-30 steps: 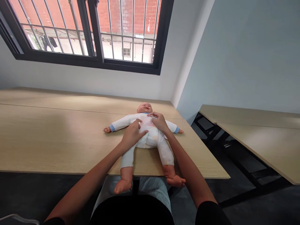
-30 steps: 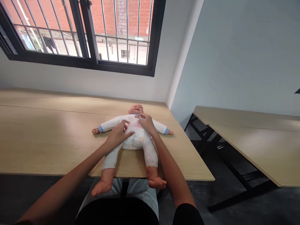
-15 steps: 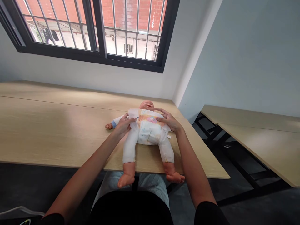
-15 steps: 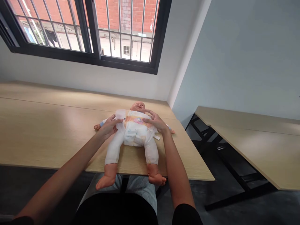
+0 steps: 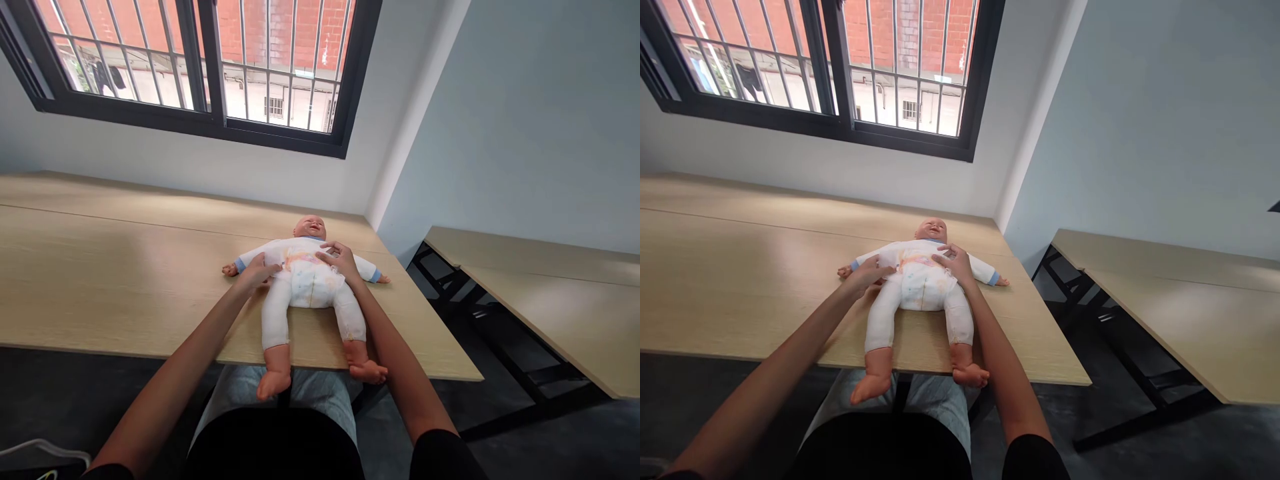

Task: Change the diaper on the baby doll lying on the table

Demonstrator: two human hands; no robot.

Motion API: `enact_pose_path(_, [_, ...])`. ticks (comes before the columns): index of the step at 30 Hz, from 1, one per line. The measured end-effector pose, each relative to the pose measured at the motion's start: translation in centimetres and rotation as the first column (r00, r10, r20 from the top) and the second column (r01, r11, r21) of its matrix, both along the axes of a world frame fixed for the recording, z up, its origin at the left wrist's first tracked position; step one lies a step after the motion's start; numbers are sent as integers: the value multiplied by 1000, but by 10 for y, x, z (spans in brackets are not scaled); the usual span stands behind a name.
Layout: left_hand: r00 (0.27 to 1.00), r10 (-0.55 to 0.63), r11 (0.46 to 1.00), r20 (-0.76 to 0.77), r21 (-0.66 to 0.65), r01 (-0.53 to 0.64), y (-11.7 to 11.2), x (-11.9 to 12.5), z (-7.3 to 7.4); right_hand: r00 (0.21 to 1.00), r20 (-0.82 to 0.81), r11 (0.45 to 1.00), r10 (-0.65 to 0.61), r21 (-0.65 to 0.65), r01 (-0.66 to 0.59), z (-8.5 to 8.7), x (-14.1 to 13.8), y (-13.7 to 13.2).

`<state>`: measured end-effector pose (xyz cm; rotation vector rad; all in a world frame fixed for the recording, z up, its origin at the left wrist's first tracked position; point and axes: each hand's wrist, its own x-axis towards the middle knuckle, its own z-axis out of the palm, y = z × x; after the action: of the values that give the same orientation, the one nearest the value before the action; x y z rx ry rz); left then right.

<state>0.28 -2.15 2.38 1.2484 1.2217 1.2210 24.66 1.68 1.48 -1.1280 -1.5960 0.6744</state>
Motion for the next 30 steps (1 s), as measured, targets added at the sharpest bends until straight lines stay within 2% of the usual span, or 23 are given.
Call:
enact_pose_path(3, [986, 151, 981, -73, 130, -140, -7, 0, 7, 996, 44, 997, -72, 20, 72, -5, 1, 4])
enact_pose_path(4, [976, 194, 960, -101, 226, -167, -11, 3, 12, 993, 71, 995, -93, 29, 91, -6, 2, 4])
enact_pose_path(5, [970, 191, 929, -152, 346, -129, -16, 6, 17, 988, 102, 992, -119, 41, 116, -6, 2, 5])
enact_pose_path(6, [961, 137, 886, -240, 464, -10, -21, 11, 22, 979, 137, 988, -152, 56, 146, -6, 2, 5])
enact_pose_path(7, [928, 44, 817, -370, 548, 180, -27, 17, 27, 966, 173, 980, -193, 75, 183, -6, 2, 5])
enact_pose_path(8, [851, -63, 723, -522, 563, 400, -31, 24, 31, 950, 209, 971, -233, 94, 218, -5, 3, 5])
enact_pose_path(9, [736, -155, 625, -659, 512, 589, -35, 32, 34, 931, 244, 962, -270, 110, 250, -3, 5, 5])
enact_pose_path(10, [620, -222, 548, -753, 429, 718, -37, 40, 36, 913, 274, 952, -303, 118, 281, -1, 8, 4])
enact_pose_path(11, [528, -255, 500, -810, 357, 789, -37, 48, 37, 895, 299, 944, -331, 119, 309, 1, 11, 3])
enact_pose_path(12, [470, -268, 476, -841, 308, 823, -36, 56, 37, 879, 319, 935, -354, 112, 335, 3, 16, 1])
enact_pose_path(14, [435, -275, 460, -858, 280, 843, -28, 68, 34, 856, 345, 921, -385, 89, 378, 7, 29, -5])
enact_pose_path(18, [431, -297, 467, -852, 264, 844, -3, 79, 30, 824, 404, 906, -398, 33, 422, 5, 59, -30])
enact_pose_path(22, [403, -322, 469, -857, 225, 854, 18, 80, 26, 847, 485, 942, -219, -121, 313, -13, 83, -54])
enact_pose_path(27, [465, -338, 499, -818, 263, 826, 27, 77, 21, 863, 501, 961, -64, -203, 188, -30, 95, -58])
enact_pose_path(30, [411, -288, 542, -865, 207, 814, 25, 74, 23, 894, 448, 955, -19, -256, 149, -30, 97, -55])
